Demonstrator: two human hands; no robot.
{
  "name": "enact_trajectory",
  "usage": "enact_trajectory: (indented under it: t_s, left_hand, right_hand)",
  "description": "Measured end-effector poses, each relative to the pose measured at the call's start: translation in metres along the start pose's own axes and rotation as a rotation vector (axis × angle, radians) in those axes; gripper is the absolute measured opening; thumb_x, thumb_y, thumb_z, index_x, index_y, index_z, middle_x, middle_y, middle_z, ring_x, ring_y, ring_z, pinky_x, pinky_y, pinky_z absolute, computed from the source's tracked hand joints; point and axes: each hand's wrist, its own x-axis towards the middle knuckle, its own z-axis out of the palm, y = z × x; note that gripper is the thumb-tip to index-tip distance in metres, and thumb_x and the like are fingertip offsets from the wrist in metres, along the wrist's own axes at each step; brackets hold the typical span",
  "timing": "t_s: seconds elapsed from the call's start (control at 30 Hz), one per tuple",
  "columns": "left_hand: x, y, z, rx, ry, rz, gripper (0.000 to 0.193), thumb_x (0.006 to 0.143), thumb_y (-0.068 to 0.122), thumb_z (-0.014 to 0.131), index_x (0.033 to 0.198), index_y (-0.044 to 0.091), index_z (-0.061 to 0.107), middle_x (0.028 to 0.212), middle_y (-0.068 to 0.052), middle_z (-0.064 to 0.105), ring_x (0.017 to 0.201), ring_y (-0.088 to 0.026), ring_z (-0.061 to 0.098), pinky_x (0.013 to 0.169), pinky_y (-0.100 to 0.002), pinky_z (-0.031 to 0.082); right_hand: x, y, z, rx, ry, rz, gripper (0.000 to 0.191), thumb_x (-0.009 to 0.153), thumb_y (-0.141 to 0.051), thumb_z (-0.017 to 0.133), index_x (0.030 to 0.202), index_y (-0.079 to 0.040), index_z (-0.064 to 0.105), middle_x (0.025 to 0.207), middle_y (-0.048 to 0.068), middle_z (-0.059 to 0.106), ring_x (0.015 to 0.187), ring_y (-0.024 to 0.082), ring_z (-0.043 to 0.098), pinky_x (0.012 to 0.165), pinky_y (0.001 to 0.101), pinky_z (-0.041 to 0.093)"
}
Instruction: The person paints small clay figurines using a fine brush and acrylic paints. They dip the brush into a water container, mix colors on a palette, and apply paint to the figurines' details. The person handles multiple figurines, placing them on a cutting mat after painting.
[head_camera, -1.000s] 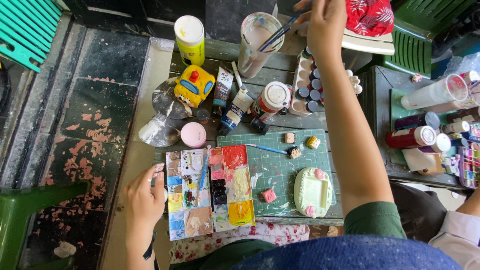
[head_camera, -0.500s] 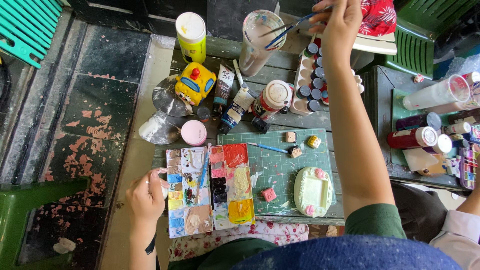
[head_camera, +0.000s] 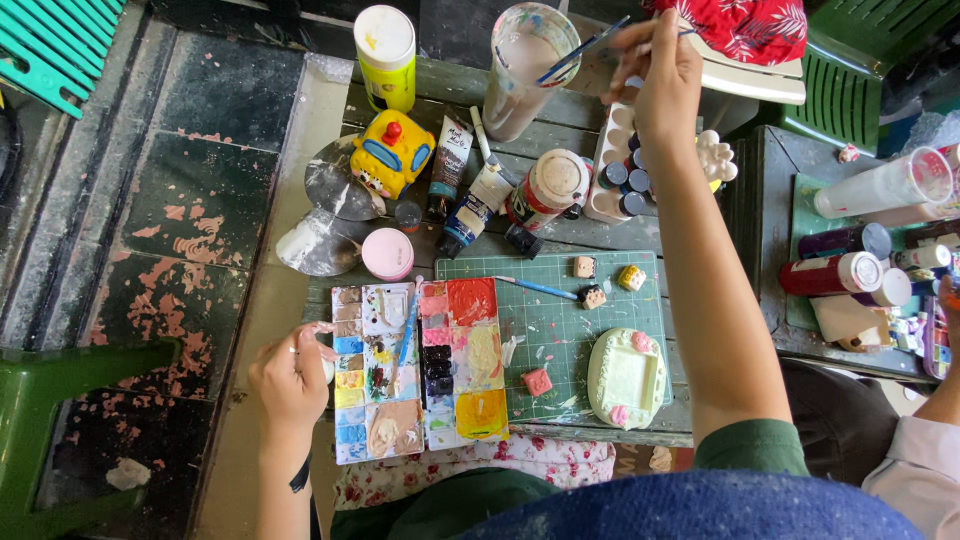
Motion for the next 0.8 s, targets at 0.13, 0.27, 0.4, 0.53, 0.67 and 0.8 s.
enact_trajectory:
  t_s: [0.13,0.27,0.4,0.53,0.67,0.8]
  left_hand:
    - [-0.001,0.001,0.000,0.037,0.002,0.013,0.030,0.109,0.016,0.047,0.098,0.002,0.071,0.073,-0.005,0.073,0.069,-0.027,0.071,0.077,-0.040,0.055]
    - [-0.003,0.004,0.001,0.047,-0.002,-0.014,0.031,0.110,0.017,0.047,0.096,0.003,0.072,0.074,-0.004,0.073,0.070,-0.026,0.072,0.076,-0.040,0.055]
    - [-0.002,0.007,-0.002,0.054,-0.001,-0.026,0.031,0.110,0.018,0.048,0.097,0.004,0.072,0.076,-0.004,0.073,0.074,-0.027,0.071,0.075,-0.039,0.054]
    - [0.000,0.014,-0.004,0.054,0.000,-0.014,0.031,0.109,0.018,0.048,0.098,0.006,0.073,0.074,-0.003,0.073,0.073,-0.027,0.071,0.075,-0.039,0.054]
    - [0.000,0.020,-0.002,0.054,0.001,-0.008,0.029,0.109,0.016,0.049,0.098,0.006,0.073,0.074,-0.004,0.073,0.074,-0.029,0.071,0.075,-0.039,0.054]
    - [0.002,0.016,0.002,-0.019,-0.022,-0.112,0.028,0.107,0.016,0.050,0.099,0.004,0.074,0.074,-0.006,0.072,0.068,-0.027,0.072,0.066,-0.037,0.054]
  right_hand:
    - [-0.012,0.002,-0.017,0.019,0.024,0.012,0.050,0.114,-0.046,0.043,0.098,-0.004,0.064,0.078,0.006,0.064,0.067,0.016,0.068,0.059,0.0294,0.057]
    - [-0.020,0.008,-0.029,0.106,0.104,0.036,0.045,0.115,-0.044,0.051,0.101,-0.003,0.063,0.081,0.007,0.063,0.068,0.018,0.068,0.061,0.0295,0.053]
    - [-0.027,0.012,-0.037,0.218,0.139,0.124,0.042,0.113,-0.043,0.053,0.100,-0.004,0.061,0.080,0.006,0.063,0.069,0.018,0.068,0.061,0.0289,0.052]
    - [-0.031,0.013,-0.040,0.230,0.174,0.136,0.036,0.113,-0.037,0.056,0.103,-0.003,0.061,0.081,0.006,0.063,0.069,0.019,0.070,0.060,0.0278,0.051]
    - [-0.040,0.014,-0.042,-0.001,0.120,0.019,0.023,0.116,-0.028,0.056,0.109,-0.006,0.056,0.086,0.006,0.068,0.076,0.017,0.073,0.063,0.0254,0.053]
    - [-0.064,0.004,-0.039,-0.089,0.126,-0.132,0.020,0.121,-0.022,0.054,0.109,-0.006,0.052,0.089,0.008,0.068,0.077,0.016,0.073,0.063,0.0237,0.050]
